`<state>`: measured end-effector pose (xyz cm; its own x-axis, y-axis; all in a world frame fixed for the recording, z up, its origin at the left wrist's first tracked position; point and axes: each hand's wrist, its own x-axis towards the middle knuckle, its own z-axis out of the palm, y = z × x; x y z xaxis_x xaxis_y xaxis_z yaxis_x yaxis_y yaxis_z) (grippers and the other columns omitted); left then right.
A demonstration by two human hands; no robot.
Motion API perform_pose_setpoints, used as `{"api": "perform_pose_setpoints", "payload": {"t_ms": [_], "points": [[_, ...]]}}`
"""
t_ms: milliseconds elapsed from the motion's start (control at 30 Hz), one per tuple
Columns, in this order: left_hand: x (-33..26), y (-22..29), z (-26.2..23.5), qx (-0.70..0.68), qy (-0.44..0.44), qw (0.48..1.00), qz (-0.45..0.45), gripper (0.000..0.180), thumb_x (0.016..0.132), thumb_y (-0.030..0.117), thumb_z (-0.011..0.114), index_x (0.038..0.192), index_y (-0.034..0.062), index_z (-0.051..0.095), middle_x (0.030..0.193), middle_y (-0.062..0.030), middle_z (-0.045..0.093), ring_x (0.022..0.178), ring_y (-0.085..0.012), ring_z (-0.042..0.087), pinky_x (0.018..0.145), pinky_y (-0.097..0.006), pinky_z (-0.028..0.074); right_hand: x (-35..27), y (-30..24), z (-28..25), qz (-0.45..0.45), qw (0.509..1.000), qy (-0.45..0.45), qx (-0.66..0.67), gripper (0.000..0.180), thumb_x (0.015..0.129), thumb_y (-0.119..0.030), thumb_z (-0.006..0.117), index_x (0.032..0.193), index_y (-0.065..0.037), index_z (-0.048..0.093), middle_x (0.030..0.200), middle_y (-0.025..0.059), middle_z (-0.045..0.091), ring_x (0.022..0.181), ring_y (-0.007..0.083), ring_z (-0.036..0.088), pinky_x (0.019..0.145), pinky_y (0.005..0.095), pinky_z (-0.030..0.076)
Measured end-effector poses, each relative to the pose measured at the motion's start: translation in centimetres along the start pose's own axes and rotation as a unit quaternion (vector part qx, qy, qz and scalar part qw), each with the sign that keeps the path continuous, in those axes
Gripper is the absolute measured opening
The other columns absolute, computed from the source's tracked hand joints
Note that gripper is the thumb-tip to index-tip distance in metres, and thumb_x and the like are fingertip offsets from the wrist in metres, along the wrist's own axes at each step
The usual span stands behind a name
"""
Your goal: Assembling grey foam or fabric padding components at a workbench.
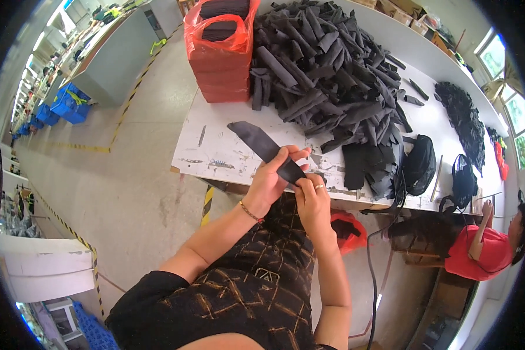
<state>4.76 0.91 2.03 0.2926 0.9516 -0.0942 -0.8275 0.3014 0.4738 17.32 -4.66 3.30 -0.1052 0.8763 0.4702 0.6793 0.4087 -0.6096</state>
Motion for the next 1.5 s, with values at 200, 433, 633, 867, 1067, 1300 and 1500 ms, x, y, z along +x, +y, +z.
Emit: {"api": "perform_pose_setpoints", "payload": {"t_ms": [200, 433, 633, 867, 1067, 1300, 1500], "points": [[-0.4, -2.1, -0.3, -0.002, -0.017, 0.999, -0.044, 0.03, 0.098, 0.025, 0.053, 0.114, 0.0007, 0.057, 0.115, -0.0168, 0.064, 0.104, -0.0221, 0.062, 0.092, -0.035, 0.048, 0.4, 0.2, 0.9, -0.033, 0.999, 0.025, -0.005, 0.013, 0.079, 0.004, 0.066, 0.088, 0.0, 0.058, 0.097, 0.0166, 0.058, 0.083, 0.0359, 0.06, 0.069, 0.0408, 0.05], [0.1, 0.2, 0.8, -0.015, -0.002, 0.999, 0.049, 0.032, 0.1, 0.024, 0.049, 0.114, -0.0036, 0.054, 0.108, -0.0171, 0.065, 0.104, -0.0297, 0.063, 0.095, -0.041, 0.048, 0.2, 0.7, 0.1, -0.049, 0.998, 0.026, -0.007, 0.014, 0.078, 0.004, 0.067, 0.088, 0.0, 0.058, 0.098, 0.0161, 0.059, 0.082, 0.0348, 0.061, 0.069, 0.0407, 0.051], [-0.4, -0.9, 0.5, -0.025, -0.007, 0.999, 0.047, 0.029, 0.1, 0.023, 0.049, 0.112, -0.0026, 0.056, 0.106, -0.0165, 0.066, 0.103, -0.03, 0.063, 0.095, -0.041, 0.049, 0.1, 1.2, 0.6, -0.059, 0.998, 0.035, 0.008, 0.014, 0.077, 0.005, 0.066, 0.088, 0.0, 0.059, 0.097, 0.0151, 0.06, 0.081, 0.0334, 0.061, 0.067, 0.0397, 0.05], [-0.5, -1.3, 0.1, -0.027, 0.002, 0.999, 0.045, 0.03, 0.1, 0.025, 0.049, 0.112, -0.0013, 0.056, 0.107, -0.0166, 0.066, 0.105, -0.0297, 0.063, 0.094, -0.04, 0.049, 0.2, 1.3, 0.7, -0.06, 0.998, 0.029, 0.023, 0.014, 0.077, 0.004, 0.067, 0.088, 0.0, 0.059, 0.098, 0.0148, 0.061, 0.081, 0.0333, 0.061, 0.068, 0.0391, 0.05], [-0.1, -1.1, -0.1, -0.024, -0.005, 0.999, 0.028, 0.031, 0.1, 0.025, 0.048, 0.113, -0.0026, 0.056, 0.108, -0.0169, 0.066, 0.106, -0.0292, 0.062, 0.095, -0.04, 0.048, 0.1, 2.0, 0.8, -0.055, 0.998, 0.028, 0.03, 0.017, 0.078, 0.002, 0.068, 0.092, 0.0, 0.059, 0.099, 0.0152, 0.061, 0.083, 0.0328, 0.061, 0.071, 0.0368, 0.05], [0.9, 0.2, -0.2, 0.029, -0.011, 0.996, 0.087, 0.036, 0.1, 0.028, 0.048, 0.117, -0.0035, 0.056, 0.116, -0.0202, 0.063, 0.112, -0.0273, 0.059, 0.101, -0.04, 0.043, 0.8, 0.4, 3.6, 0.197, 0.911, 0.142, 0.334, 0.015, 0.089, -0.009, 0.066, 0.098, -0.001, 0.057, 0.093, 0.0007, 0.054, 0.081, 0.0083, 0.05, 0.073, 0.0218, 0.041], [0.7, 0.1, -0.7, -0.006, -0.083, 0.992, 0.092, 0.038, 0.098, 0.03, 0.053, 0.119, -0.0014, 0.057, 0.119, -0.0201, 0.062, 0.114, -0.0277, 0.057, 0.103, -0.041, 0.042, 1.2, -0.8, 2.3, 0.386, 0.733, 0.181, 0.53, 0.015, 0.092, -0.013, 0.063, 0.084, -0.001, 0.06, 0.087, 0.0002, 0.057, 0.073, 0.0063, 0.049, 0.068, 0.02, 0.042]]}}
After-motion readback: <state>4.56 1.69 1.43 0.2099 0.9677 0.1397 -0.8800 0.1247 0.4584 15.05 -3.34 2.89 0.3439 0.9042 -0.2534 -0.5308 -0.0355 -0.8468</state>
